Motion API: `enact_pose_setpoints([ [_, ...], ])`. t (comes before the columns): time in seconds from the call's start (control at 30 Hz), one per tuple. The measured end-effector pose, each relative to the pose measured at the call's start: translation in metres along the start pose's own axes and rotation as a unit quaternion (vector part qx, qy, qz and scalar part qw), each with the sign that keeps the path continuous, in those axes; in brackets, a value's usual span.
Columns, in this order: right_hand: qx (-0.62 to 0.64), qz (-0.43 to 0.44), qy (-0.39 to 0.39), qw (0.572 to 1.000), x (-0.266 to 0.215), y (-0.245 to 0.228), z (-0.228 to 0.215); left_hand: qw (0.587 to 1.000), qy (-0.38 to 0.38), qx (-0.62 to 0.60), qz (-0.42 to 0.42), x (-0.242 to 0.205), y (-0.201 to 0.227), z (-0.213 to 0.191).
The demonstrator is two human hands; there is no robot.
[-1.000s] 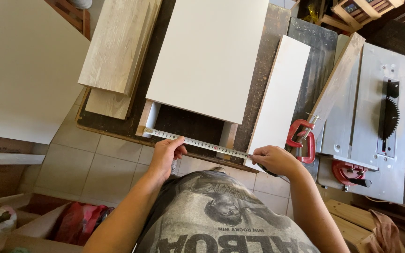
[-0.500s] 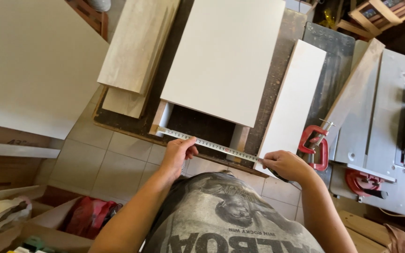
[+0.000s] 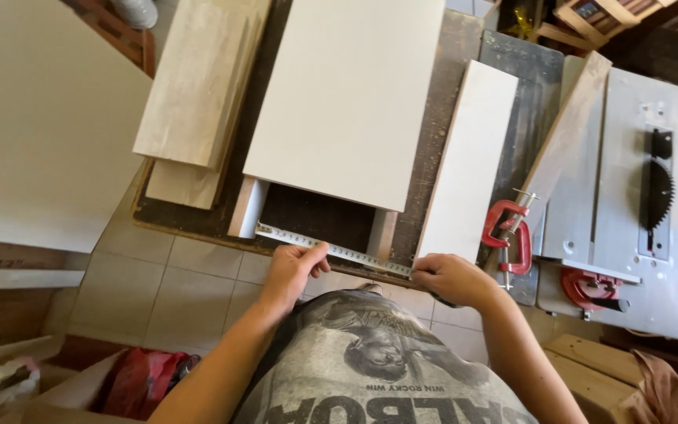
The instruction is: Measuring and marking wooden boards using a tape measure on a table saw workbench to prepare for cutting.
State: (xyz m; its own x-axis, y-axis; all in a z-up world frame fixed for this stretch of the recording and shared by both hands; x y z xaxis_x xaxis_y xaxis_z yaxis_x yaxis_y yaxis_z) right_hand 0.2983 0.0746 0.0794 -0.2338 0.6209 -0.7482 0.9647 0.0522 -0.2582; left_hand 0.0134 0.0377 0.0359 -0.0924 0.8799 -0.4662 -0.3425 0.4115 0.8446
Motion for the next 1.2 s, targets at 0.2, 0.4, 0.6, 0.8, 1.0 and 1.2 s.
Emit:
enact_pose_setpoints([
  [0.2, 0.096, -0.172, 0.050, 0.979, -0.009, -0.037, 0.013, 0.960, -0.215, 0.083, 0.156, -0.030, 0.015, 0.062],
  [0.4, 0.199, -0.196, 0.068, 0.958, -0.012, -0.018, 0.023, 0.945, -0.235, 0.186, 0.135, -0.025, 0.000, 0.079],
  [0.6, 0.359, -0.191, 0.061, 0.912, -0.018, 0.001, 0.031, 0.948, -0.233, 0.201, 0.078, -0.027, 0.006, 0.090],
  [0.8, 0.447, -0.161, 0.054, 0.878, 0.004, 0.035, 0.070, 0.937, -0.252, 0.228, 0.078, -0.031, -0.007, 0.114],
  [1.0, 0.415, -0.190, 0.067, 0.887, -0.016, 0.038, 0.053, 0.930, -0.262, 0.248, 0.065, -0.034, -0.018, 0.134],
  [1.2, 0.350, -0.160, 0.025, 0.922, -0.018, 0.051, 0.058, 0.904, -0.282, 0.317, 0.047, -0.039, -0.026, 0.155],
])
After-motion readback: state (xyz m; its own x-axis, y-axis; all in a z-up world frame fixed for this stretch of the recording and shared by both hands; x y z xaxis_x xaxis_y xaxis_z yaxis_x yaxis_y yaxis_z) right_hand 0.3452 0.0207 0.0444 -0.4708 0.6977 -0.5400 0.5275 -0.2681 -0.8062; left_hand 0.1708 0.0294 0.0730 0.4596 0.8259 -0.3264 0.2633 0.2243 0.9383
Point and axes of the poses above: each hand's wrist, its own x-axis towards the middle knuckle, its own z-axis out of the palm, y = z × x, the point moved 5 cm from there along x, towards the middle knuckle, and after that the axes turned 15 degrees about -x, right-handed, at the moved point
